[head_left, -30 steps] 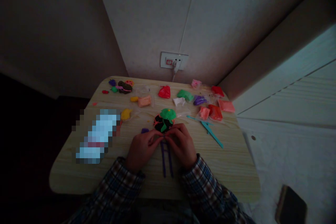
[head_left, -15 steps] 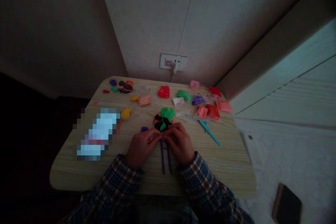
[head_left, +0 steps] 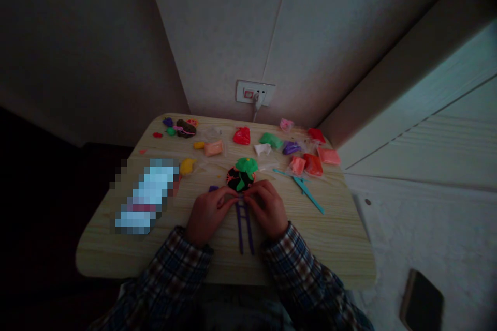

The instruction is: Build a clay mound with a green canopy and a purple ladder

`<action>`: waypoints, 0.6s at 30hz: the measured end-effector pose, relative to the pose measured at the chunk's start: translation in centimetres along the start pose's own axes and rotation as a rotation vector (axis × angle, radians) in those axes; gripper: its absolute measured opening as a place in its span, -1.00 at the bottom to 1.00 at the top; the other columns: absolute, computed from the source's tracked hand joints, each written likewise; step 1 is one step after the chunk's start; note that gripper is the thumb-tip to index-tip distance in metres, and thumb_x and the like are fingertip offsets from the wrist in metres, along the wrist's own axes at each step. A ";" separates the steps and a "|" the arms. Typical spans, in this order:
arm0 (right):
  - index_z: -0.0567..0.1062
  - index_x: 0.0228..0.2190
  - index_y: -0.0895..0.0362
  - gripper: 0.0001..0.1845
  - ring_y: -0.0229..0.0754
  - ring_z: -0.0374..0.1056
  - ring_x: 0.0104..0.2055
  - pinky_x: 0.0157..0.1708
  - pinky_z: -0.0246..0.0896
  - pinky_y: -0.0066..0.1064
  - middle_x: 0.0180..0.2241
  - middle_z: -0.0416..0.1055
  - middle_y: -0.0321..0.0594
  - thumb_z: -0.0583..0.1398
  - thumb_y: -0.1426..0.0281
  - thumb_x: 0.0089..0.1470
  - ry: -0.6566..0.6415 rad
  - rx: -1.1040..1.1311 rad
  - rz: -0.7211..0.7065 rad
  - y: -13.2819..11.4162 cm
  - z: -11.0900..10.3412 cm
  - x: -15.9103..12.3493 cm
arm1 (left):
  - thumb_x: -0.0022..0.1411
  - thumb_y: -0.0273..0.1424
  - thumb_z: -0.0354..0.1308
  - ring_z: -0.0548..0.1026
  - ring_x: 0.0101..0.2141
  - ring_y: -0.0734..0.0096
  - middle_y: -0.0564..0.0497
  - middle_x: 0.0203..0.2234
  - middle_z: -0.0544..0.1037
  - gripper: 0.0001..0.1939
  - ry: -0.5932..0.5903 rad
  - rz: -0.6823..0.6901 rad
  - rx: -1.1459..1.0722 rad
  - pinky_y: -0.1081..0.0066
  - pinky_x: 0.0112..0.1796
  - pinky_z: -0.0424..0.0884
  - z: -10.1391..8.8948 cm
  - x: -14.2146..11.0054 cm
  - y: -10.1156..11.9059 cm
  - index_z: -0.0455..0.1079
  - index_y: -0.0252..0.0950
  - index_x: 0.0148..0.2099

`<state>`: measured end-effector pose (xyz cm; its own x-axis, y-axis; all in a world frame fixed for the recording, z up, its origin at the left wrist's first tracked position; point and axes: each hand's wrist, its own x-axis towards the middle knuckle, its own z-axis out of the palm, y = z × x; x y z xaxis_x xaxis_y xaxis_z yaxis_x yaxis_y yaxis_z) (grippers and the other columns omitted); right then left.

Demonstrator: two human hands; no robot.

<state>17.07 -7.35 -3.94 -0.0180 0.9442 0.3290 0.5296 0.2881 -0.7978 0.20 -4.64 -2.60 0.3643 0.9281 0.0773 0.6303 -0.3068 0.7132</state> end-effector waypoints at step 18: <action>0.47 -0.39 0.15 -0.94 -0.15 0.24 -0.19 -0.16 0.23 -0.29 -0.28 0.27 -0.16 0.17 0.49 0.03 -0.033 -0.046 0.034 0.3 0.3 -0.1 | 0.20 -0.33 0.09 0.27 -0.60 0.52 0.17 -0.68 0.21 -0.84 -0.008 -0.053 0.071 0.52 -0.51 0.13 0.0 -0.1 0.1 0.44 -0.27 -0.26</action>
<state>16.97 -7.28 -4.39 -0.0270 0.9582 0.2849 0.5687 0.2491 -0.7839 0.23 -4.73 -2.56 0.3343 0.9418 0.0345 0.6960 -0.2715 0.6648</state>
